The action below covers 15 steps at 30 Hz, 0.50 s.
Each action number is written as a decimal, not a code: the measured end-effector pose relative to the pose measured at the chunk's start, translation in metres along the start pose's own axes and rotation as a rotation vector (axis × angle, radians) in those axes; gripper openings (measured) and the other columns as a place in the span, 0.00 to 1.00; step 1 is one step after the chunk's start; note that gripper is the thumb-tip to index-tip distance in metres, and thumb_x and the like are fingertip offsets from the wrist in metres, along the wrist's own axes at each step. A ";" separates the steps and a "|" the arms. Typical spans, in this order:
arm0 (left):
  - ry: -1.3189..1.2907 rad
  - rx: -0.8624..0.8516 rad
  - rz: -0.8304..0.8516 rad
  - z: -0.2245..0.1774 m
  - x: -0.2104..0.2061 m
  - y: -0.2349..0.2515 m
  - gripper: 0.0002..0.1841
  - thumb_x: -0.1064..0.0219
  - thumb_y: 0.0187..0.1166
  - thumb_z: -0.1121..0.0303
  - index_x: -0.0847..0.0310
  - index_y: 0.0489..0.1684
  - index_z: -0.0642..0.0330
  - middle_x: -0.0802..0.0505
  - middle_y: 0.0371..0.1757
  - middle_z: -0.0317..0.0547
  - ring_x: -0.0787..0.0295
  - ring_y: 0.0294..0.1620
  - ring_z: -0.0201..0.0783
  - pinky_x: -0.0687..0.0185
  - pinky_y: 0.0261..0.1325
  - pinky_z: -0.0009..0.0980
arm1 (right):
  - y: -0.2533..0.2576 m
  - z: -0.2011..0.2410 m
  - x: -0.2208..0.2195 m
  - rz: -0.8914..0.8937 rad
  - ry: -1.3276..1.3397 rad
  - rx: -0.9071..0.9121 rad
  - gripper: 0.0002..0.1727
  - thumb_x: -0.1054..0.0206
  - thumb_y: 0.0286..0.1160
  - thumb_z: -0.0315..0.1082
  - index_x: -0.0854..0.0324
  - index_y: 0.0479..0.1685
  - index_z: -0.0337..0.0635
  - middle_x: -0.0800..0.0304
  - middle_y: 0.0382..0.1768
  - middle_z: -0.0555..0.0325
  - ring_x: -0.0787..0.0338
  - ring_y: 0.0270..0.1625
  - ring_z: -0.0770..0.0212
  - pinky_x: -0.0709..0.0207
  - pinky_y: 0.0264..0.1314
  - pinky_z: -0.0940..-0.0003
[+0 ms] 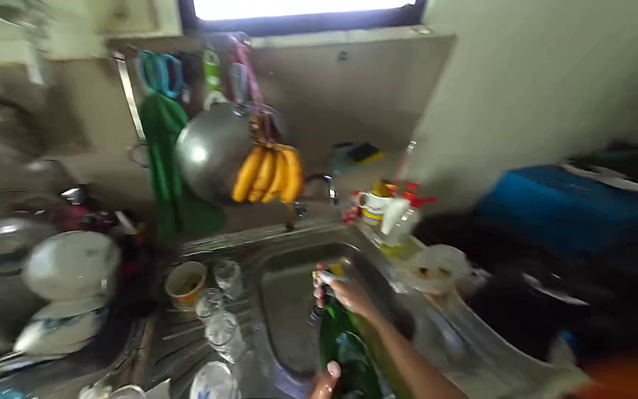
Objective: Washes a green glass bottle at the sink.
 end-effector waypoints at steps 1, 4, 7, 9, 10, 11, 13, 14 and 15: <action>0.092 0.005 -0.054 -0.001 0.005 0.006 0.24 0.47 0.88 0.61 0.41 0.79 0.62 0.08 0.52 0.44 0.08 0.50 0.34 0.10 0.57 0.36 | 0.005 -0.017 0.009 -0.061 0.033 -0.066 0.13 0.51 0.95 0.35 0.26 0.56 0.35 0.17 0.31 0.58 0.14 0.26 0.65 0.13 0.31 0.69; 0.037 0.031 -0.077 0.005 0.010 0.019 0.20 0.45 0.85 0.59 0.32 0.69 0.60 0.06 0.45 0.44 0.06 0.46 0.34 0.08 0.53 0.35 | 0.018 -0.071 0.024 -0.114 0.238 -0.213 0.19 0.50 0.95 0.42 0.32 0.71 0.37 0.13 0.43 0.51 0.08 0.39 0.57 0.11 0.40 0.61; -0.323 0.022 0.000 0.016 0.008 0.030 0.21 0.38 0.81 0.46 0.16 0.52 0.55 0.04 0.44 0.49 0.04 0.47 0.42 0.06 0.50 0.42 | 0.026 -0.110 0.040 -0.164 0.297 -0.266 0.29 0.55 0.95 0.50 0.34 0.81 0.38 0.14 0.59 0.39 0.08 0.56 0.46 0.11 0.55 0.50; -0.363 -0.002 -0.043 0.016 0.013 0.040 0.24 0.46 0.85 0.43 0.17 0.55 0.55 0.05 0.47 0.51 0.05 0.49 0.44 0.07 0.51 0.44 | 0.030 -0.119 0.046 -0.193 0.242 -0.279 0.28 0.57 0.96 0.51 0.31 0.80 0.40 0.16 0.64 0.42 0.13 0.61 0.50 0.17 0.61 0.53; -0.334 -0.012 -0.100 0.015 0.014 0.047 0.25 0.52 0.87 0.44 0.18 0.55 0.55 0.04 0.46 0.50 0.05 0.48 0.43 0.07 0.51 0.43 | 0.029 -0.118 0.046 -0.148 0.180 -0.266 0.27 0.57 0.96 0.50 0.28 0.79 0.43 0.17 0.67 0.45 0.16 0.66 0.53 0.20 0.67 0.54; -0.282 -0.015 -0.156 0.014 0.016 0.053 0.27 0.60 0.90 0.46 0.19 0.57 0.54 0.04 0.45 0.48 0.05 0.47 0.42 0.07 0.51 0.42 | 0.025 -0.112 0.043 -0.036 0.089 -0.211 0.26 0.56 0.95 0.47 0.26 0.79 0.44 0.17 0.70 0.48 0.18 0.71 0.57 0.23 0.73 0.56; -0.243 -0.026 -0.205 0.018 0.025 0.069 0.30 0.67 0.92 0.46 0.21 0.62 0.55 0.04 0.47 0.49 0.05 0.51 0.43 0.08 0.55 0.45 | 0.011 -0.093 0.027 0.293 -0.097 -0.061 0.26 0.53 0.92 0.45 0.23 0.78 0.44 0.19 0.77 0.56 0.21 0.79 0.63 0.29 0.83 0.61; -0.249 -0.043 -0.221 0.021 0.031 0.077 0.31 0.69 0.92 0.45 0.22 0.63 0.55 0.05 0.49 0.50 0.06 0.53 0.45 0.09 0.57 0.47 | 0.000 -0.078 0.019 0.413 -0.138 0.021 0.25 0.52 0.91 0.42 0.21 0.76 0.40 0.19 0.77 0.56 0.23 0.80 0.64 0.31 0.85 0.62; -0.262 -0.067 -0.245 0.024 0.039 0.086 0.32 0.68 0.92 0.45 0.22 0.64 0.56 0.05 0.50 0.52 0.07 0.54 0.46 0.10 0.58 0.48 | -0.014 -0.063 0.015 0.482 -0.181 0.112 0.25 0.51 0.89 0.40 0.18 0.72 0.38 0.18 0.76 0.55 0.23 0.81 0.63 0.32 0.86 0.62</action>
Point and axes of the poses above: each hand's wrist, its own y-axis towards the middle knuckle, its own x-axis out of the back of the hand, z = x × y, the point moved 7 cm from there along y, towards the middle knuckle
